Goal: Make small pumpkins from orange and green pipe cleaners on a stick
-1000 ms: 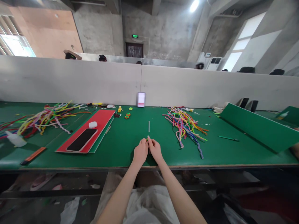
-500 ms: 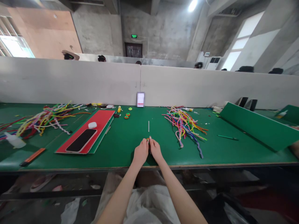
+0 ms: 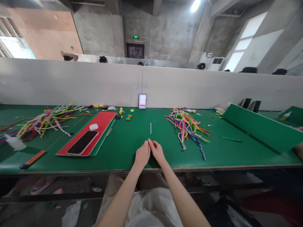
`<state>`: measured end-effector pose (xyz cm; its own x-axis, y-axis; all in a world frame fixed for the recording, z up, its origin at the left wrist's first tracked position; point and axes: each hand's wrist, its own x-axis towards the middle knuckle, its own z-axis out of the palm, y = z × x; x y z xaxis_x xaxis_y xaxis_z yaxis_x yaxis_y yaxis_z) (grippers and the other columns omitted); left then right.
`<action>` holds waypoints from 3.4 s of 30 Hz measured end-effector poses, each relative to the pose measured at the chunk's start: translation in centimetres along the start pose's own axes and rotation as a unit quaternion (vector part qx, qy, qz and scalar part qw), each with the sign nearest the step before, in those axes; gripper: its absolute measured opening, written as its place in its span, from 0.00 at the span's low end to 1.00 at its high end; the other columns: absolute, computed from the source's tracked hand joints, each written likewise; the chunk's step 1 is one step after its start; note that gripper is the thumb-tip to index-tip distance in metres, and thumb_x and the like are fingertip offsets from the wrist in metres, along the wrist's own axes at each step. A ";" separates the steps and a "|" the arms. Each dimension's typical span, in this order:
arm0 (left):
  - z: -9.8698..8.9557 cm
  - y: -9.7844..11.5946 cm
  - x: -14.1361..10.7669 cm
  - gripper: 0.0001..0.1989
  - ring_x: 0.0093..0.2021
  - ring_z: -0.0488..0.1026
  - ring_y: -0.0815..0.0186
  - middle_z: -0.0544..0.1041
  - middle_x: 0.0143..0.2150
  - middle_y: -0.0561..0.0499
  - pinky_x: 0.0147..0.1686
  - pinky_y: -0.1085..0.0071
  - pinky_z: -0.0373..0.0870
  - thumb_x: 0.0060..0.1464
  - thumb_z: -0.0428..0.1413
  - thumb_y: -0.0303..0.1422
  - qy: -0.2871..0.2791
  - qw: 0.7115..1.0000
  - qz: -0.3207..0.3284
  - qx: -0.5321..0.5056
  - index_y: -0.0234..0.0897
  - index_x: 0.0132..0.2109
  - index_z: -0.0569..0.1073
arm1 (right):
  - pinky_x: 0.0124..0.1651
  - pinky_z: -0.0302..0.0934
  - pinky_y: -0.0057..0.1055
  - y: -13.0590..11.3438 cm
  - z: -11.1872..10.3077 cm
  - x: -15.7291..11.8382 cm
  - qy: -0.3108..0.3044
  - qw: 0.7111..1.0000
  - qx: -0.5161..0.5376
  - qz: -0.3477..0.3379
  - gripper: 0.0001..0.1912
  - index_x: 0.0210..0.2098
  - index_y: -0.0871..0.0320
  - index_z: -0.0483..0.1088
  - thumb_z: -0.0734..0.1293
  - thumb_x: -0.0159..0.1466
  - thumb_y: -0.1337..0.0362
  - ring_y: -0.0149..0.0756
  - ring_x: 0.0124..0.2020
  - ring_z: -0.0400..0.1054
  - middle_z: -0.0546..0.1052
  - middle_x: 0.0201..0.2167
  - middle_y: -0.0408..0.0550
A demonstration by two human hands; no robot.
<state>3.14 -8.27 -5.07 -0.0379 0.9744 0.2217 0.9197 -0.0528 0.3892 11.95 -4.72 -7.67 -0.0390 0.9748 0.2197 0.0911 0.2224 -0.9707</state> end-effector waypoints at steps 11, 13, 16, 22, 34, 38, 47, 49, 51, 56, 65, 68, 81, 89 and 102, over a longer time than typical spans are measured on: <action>-0.2 0.1 -0.1 0.12 0.32 0.74 0.65 0.74 0.32 0.48 0.26 0.74 0.61 0.61 0.34 0.33 0.001 1.000 0.014 -0.027 0.36 0.39 0.60 | 0.14 0.44 0.23 -0.8 -0.1 -0.4 -0.025 0.997 0.060 0.029 0.20 0.22 0.56 0.57 0.58 0.56 0.46 0.24 0.12 0.48 0.54 0.12 0.34; -0.1 0.1 -0.1 0.12 0.32 0.74 0.64 0.74 0.32 0.48 0.25 0.74 0.61 0.61 0.34 0.33 0.002 1.000 0.012 -0.027 0.36 0.38 0.60 | 0.14 0.44 0.23 -0.7 -0.1 -0.4 -0.027 0.997 0.060 0.030 0.20 0.21 0.56 0.57 0.59 0.56 0.47 0.24 0.12 0.49 0.55 0.12 0.34; 0.0 0.1 -0.1 0.13 0.31 0.74 0.63 0.74 0.31 0.47 0.25 0.73 0.61 0.61 0.33 0.34 0.004 1.000 0.008 -0.027 0.36 0.38 0.60 | 0.13 0.44 0.23 -0.5 0.0 -0.4 -0.027 0.997 0.059 0.033 0.20 0.21 0.56 0.56 0.58 0.57 0.47 0.24 0.11 0.50 0.56 0.11 0.34; -0.1 0.1 0.0 0.15 0.30 0.74 0.64 0.74 0.30 0.48 0.23 0.74 0.60 0.61 0.32 0.36 0.002 1.000 0.001 -0.031 0.36 0.37 0.60 | 0.13 0.47 0.23 -0.2 0.0 -0.4 -0.015 0.998 0.053 0.033 0.21 0.20 0.57 0.58 0.57 0.57 0.46 0.25 0.10 0.52 0.57 0.10 0.35; -0.4 0.2 0.0 0.13 0.30 0.74 0.65 0.75 0.30 0.49 0.23 0.75 0.59 0.61 0.34 0.37 0.000 0.999 -0.014 -0.029 0.37 0.37 0.59 | 0.13 0.48 0.24 -1.0 0.0 -0.5 -0.018 0.992 0.108 0.068 0.25 0.18 0.57 0.58 0.56 0.56 0.42 0.25 0.10 0.51 0.57 0.09 0.37; -0.3 0.1 0.0 0.13 0.30 0.74 0.66 0.75 0.31 0.49 0.24 0.75 0.60 0.61 0.32 0.35 -0.007 1.000 0.000 -0.014 0.37 0.38 0.59 | 0.14 0.47 0.24 -1.0 0.0 -0.4 -0.016 0.992 0.103 0.069 0.24 0.19 0.57 0.59 0.56 0.56 0.43 0.26 0.10 0.51 0.57 0.09 0.36; 0.4 0.0 -0.2 0.11 0.34 0.74 0.63 0.74 0.36 0.45 0.26 0.74 0.63 0.59 0.38 0.31 -0.033 0.997 0.056 0.040 0.34 0.46 0.59 | 0.18 0.46 0.23 -0.9 0.0 -0.3 0.036 0.999 0.026 0.012 0.22 0.16 0.57 0.53 0.60 0.54 0.47 0.25 0.16 0.50 0.55 0.12 0.36; 0.4 0.0 -0.2 0.11 0.34 0.74 0.64 0.74 0.35 0.45 0.26 0.74 0.64 0.60 0.36 0.32 -0.036 0.996 0.064 0.045 0.34 0.46 0.59 | 0.18 0.46 0.23 -0.8 0.0 -0.3 0.037 0.999 0.027 0.015 0.22 0.16 0.57 0.53 0.60 0.55 0.47 0.25 0.16 0.49 0.54 0.12 0.36; 0.3 0.0 -0.2 0.12 0.34 0.74 0.64 0.74 0.35 0.46 0.27 0.74 0.64 0.60 0.35 0.32 -0.038 0.996 0.071 0.049 0.34 0.46 0.59 | 0.18 0.46 0.23 -0.7 0.0 -0.2 0.038 0.999 0.028 0.019 0.21 0.16 0.57 0.53 0.60 0.55 0.48 0.26 0.16 0.48 0.54 0.12 0.36; 0.2 0.1 -0.3 0.12 0.34 0.74 0.65 0.73 0.37 0.45 0.28 0.74 0.65 0.60 0.35 0.32 -0.045 0.994 0.082 0.062 0.34 0.47 0.58 | 0.18 0.45 0.24 -0.4 -0.1 0.0 0.048 0.998 0.028 0.023 0.19 0.15 0.57 0.54 0.59 0.55 0.52 0.26 0.17 0.48 0.54 0.12 0.37; 0.3 0.2 -0.3 0.14 0.35 0.73 0.63 0.72 0.39 0.43 0.29 0.72 0.66 0.60 0.34 0.31 -0.050 0.991 0.097 0.074 0.33 0.47 0.59 | 0.18 0.44 0.24 -0.3 -0.2 -0.1 0.057 0.997 0.038 0.039 0.19 0.14 0.56 0.52 0.59 0.54 0.53 0.26 0.16 0.47 0.53 0.11 0.37; 0.2 0.3 -0.4 0.13 0.34 0.73 0.63 0.72 0.37 0.44 0.29 0.72 0.66 0.60 0.34 0.31 -0.053 0.992 0.095 0.070 0.34 0.48 0.58 | 0.17 0.45 0.24 -0.3 -0.1 -0.1 0.051 0.996 0.050 0.049 0.19 0.14 0.56 0.52 0.59 0.55 0.53 0.26 0.16 0.48 0.54 0.11 0.37; 0.1 0.2 -0.4 0.11 0.34 0.73 0.65 0.74 0.36 0.46 0.28 0.75 0.64 0.60 0.35 0.30 -0.049 0.995 0.080 0.040 0.35 0.44 0.59 | 0.14 0.45 0.24 -0.4 -0.3 0.0 0.029 0.995 0.062 0.075 0.20 0.15 0.56 0.54 0.60 0.53 0.50 0.26 0.12 0.49 0.55 0.09 0.36; 0.3 0.0 -0.3 0.11 0.33 0.74 0.63 0.74 0.33 0.46 0.26 0.74 0.62 0.60 0.36 0.30 -0.036 0.997 0.070 0.022 0.34 0.45 0.59 | 0.14 0.44 0.23 -0.6 -0.4 0.1 0.014 0.996 0.053 0.075 0.21 0.14 0.57 0.55 0.63 0.52 0.49 0.24 0.12 0.49 0.55 0.09 0.35; 0.5 -0.5 -0.1 0.12 0.29 0.73 0.64 0.74 0.29 0.49 0.25 0.74 0.57 0.60 0.35 0.34 -0.028 0.997 0.062 -0.035 0.36 0.42 0.61 | 0.12 0.52 0.22 -1.0 -1.9 1.3 -0.157 0.970 0.093 0.160 0.19 0.18 0.60 0.63 0.62 0.53 0.51 0.27 0.09 0.59 0.65 0.07 0.40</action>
<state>2.85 -8.20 -5.73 0.0973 0.9701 0.2225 0.8864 -0.1862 0.4239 13.69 -3.60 -6.19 -0.3422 0.9334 -0.1082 -0.0318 -0.1266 -0.9914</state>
